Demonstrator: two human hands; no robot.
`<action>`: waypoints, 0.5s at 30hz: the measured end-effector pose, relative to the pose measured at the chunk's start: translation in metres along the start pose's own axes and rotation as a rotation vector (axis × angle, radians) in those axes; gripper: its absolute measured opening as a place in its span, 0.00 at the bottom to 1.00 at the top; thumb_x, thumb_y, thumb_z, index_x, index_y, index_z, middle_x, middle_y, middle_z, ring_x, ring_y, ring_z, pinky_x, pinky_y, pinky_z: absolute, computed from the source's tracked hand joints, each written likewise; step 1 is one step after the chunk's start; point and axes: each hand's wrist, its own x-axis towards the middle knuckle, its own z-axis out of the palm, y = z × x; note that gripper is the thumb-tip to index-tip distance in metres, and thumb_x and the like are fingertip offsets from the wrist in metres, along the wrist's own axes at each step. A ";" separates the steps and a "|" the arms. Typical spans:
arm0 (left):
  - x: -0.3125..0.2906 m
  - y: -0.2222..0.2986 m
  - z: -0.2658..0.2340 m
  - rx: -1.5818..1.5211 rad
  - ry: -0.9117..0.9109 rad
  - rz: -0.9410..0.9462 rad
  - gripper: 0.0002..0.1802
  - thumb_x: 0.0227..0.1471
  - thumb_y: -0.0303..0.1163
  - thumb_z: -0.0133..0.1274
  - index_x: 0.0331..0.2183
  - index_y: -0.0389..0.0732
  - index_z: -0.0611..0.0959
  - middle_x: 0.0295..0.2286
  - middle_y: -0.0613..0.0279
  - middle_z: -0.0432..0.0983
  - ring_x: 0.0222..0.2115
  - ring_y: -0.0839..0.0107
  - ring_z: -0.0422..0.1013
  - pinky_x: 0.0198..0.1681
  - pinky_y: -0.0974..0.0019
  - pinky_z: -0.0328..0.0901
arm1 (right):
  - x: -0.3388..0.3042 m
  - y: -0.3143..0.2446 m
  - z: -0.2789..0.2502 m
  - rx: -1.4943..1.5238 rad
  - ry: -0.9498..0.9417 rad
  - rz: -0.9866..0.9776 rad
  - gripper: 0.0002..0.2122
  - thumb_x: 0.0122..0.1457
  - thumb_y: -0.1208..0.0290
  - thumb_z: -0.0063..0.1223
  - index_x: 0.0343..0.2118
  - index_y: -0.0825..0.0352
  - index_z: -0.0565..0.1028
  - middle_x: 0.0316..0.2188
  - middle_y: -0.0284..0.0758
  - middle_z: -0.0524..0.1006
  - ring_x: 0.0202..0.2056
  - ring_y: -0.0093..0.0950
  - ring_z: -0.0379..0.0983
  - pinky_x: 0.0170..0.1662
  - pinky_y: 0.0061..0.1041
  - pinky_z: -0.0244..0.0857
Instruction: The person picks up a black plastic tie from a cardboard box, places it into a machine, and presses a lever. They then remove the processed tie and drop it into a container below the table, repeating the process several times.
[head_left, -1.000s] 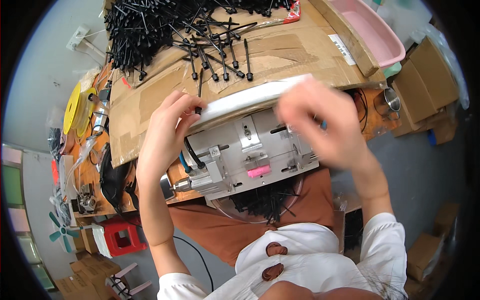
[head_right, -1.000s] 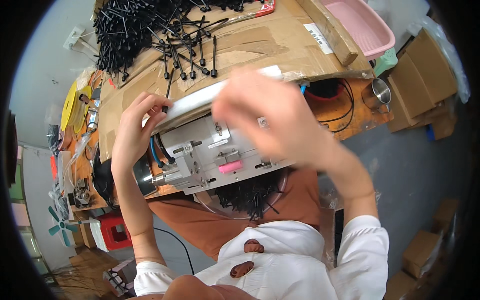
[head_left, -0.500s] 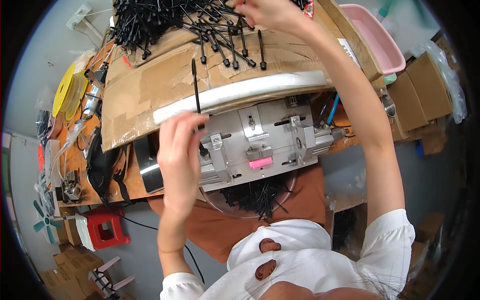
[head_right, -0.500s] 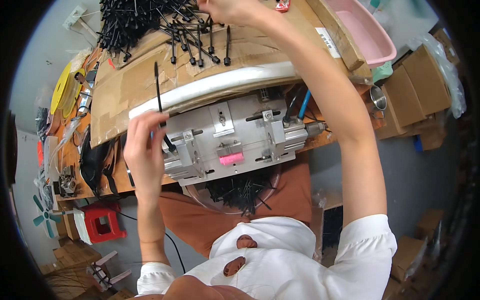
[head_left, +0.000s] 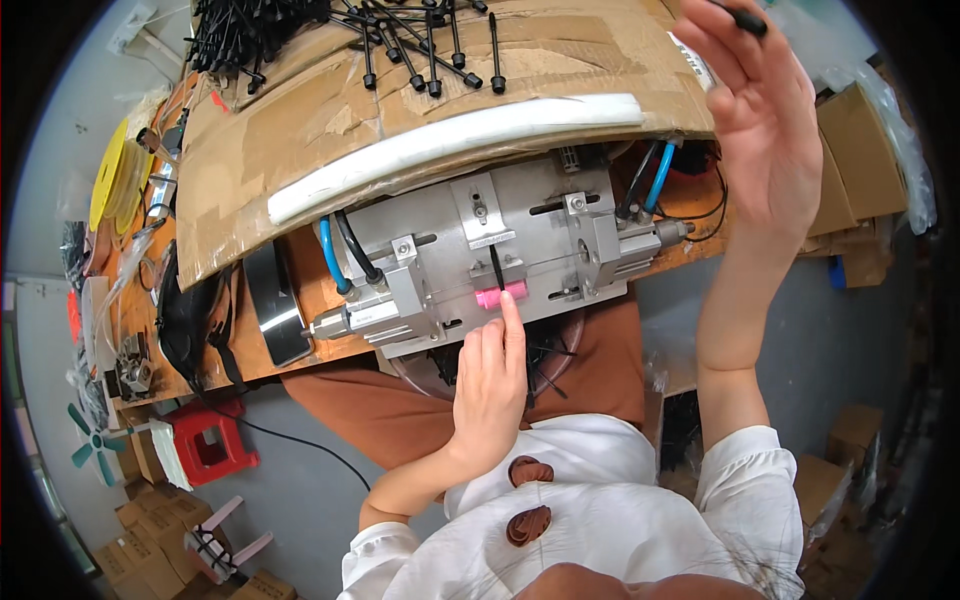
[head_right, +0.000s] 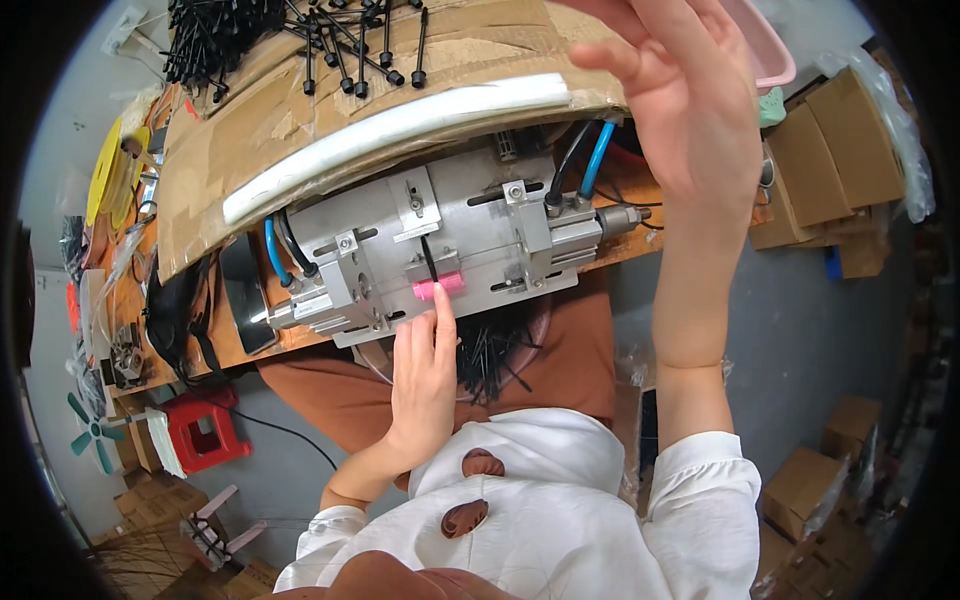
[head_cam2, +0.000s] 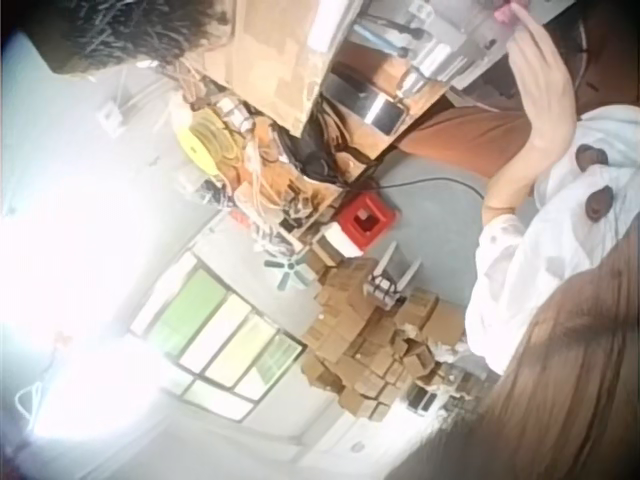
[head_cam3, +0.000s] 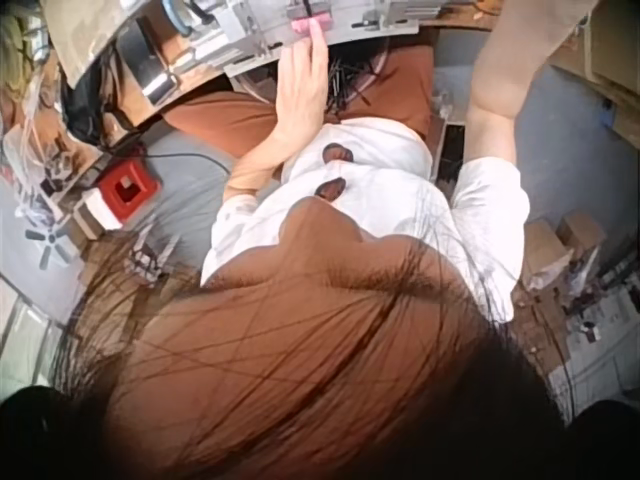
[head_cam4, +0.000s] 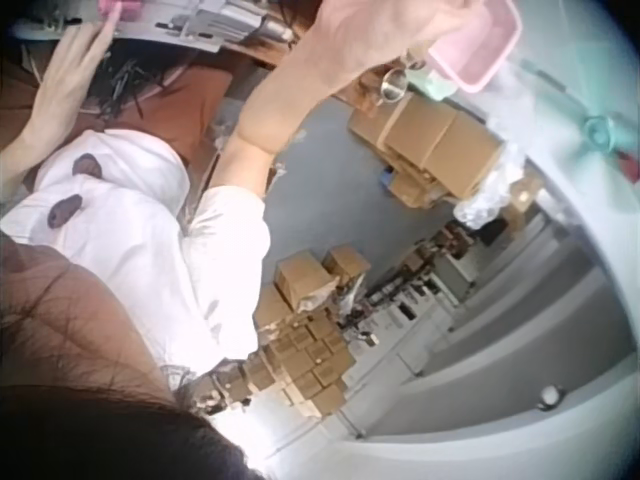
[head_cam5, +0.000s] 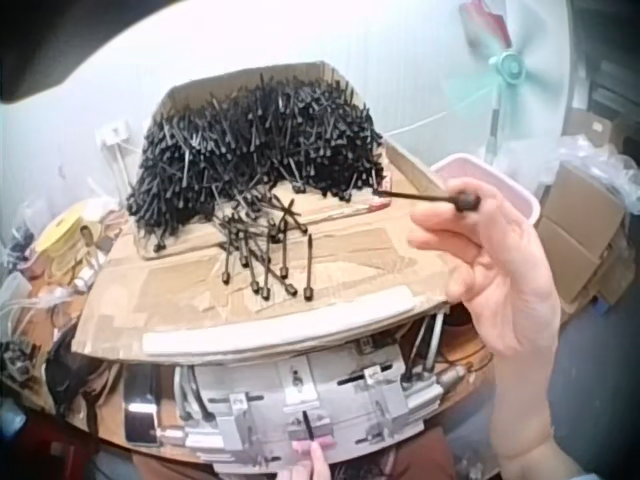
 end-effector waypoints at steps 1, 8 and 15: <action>0.002 0.001 -0.001 0.007 -0.017 0.006 0.39 0.39 0.16 0.49 0.56 0.25 0.61 0.35 0.55 0.66 0.34 0.63 0.64 0.41 0.66 0.63 | -0.006 -0.001 -0.011 -0.061 -0.016 -0.044 0.16 0.64 0.68 0.46 0.51 0.71 0.66 0.46 0.49 0.73 0.44 0.34 0.74 0.33 0.15 0.67; 0.000 -0.004 -0.007 -0.001 -0.109 -0.028 0.38 0.42 0.17 0.49 0.57 0.26 0.61 0.36 0.53 0.67 0.36 0.61 0.64 0.41 0.65 0.64 | -0.083 0.033 0.027 -0.444 0.006 -0.044 0.14 0.52 0.87 0.54 0.42 0.72 0.71 0.38 0.43 0.77 0.30 0.22 0.75 0.25 0.14 0.69; -0.008 -0.013 -0.036 -0.234 0.094 -0.152 0.44 0.36 0.12 0.59 0.58 0.35 0.64 0.38 0.55 0.68 0.37 0.60 0.62 0.42 0.64 0.61 | -0.186 0.095 0.052 -1.120 -0.315 -0.037 0.30 0.44 0.82 0.59 0.55 0.73 0.66 0.16 0.32 0.68 0.17 0.25 0.66 0.20 0.27 0.62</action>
